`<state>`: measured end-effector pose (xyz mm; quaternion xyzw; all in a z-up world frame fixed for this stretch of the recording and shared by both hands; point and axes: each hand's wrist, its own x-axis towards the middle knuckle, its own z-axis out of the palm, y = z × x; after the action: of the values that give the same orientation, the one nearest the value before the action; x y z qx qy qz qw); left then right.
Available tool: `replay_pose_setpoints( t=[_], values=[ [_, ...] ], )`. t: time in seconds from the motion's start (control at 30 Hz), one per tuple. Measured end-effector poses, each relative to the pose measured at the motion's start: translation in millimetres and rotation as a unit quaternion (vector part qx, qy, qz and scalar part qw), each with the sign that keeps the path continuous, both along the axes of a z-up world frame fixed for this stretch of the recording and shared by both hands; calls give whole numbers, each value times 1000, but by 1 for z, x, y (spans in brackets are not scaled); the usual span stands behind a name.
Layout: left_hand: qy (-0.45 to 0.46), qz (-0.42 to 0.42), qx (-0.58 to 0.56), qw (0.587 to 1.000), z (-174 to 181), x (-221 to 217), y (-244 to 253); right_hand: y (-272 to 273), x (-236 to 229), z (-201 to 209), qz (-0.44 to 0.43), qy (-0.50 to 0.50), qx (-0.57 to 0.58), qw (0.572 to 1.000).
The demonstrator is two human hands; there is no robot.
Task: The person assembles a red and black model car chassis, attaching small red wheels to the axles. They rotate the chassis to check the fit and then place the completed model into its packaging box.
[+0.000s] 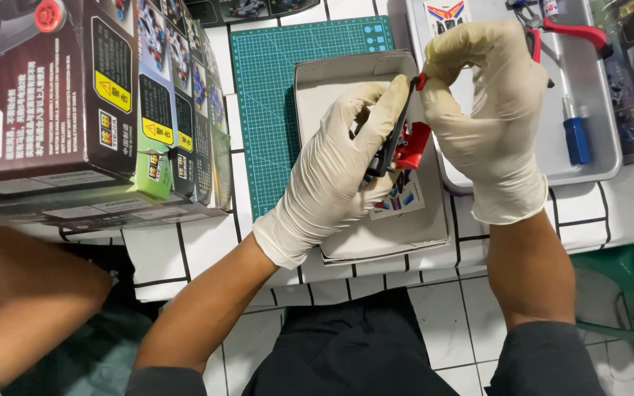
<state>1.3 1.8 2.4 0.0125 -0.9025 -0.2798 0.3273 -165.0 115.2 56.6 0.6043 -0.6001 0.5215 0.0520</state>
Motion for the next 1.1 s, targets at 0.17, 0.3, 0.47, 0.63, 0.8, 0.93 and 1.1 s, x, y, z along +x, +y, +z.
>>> replay_pose_setpoints(
  t=[0.17,0.3,0.47,0.63,0.8,0.93,1.1],
  values=[
    [8,13,15,1000,0,-2,0,0,1,4,-14,-9,13,1000],
    [23,23,35,999,2,-3,1,1,5,11,-20,45,17,999],
    [19,24,22,999,8,-2,1,1,5,9,-39,82,3,996],
    [7,18,39,999,6,-2,2,2,3,9,-32,122,7,992],
    [-18,21,32,999,5,-1,4,1,0,3,-60,123,-10,990],
    [-21,18,-10,1000,4,-1,3,4,2,3,-60,83,2,995],
    [-15,20,-6,1000,5,0,5,0,-2,0,-35,-10,16,999]
  ],
)
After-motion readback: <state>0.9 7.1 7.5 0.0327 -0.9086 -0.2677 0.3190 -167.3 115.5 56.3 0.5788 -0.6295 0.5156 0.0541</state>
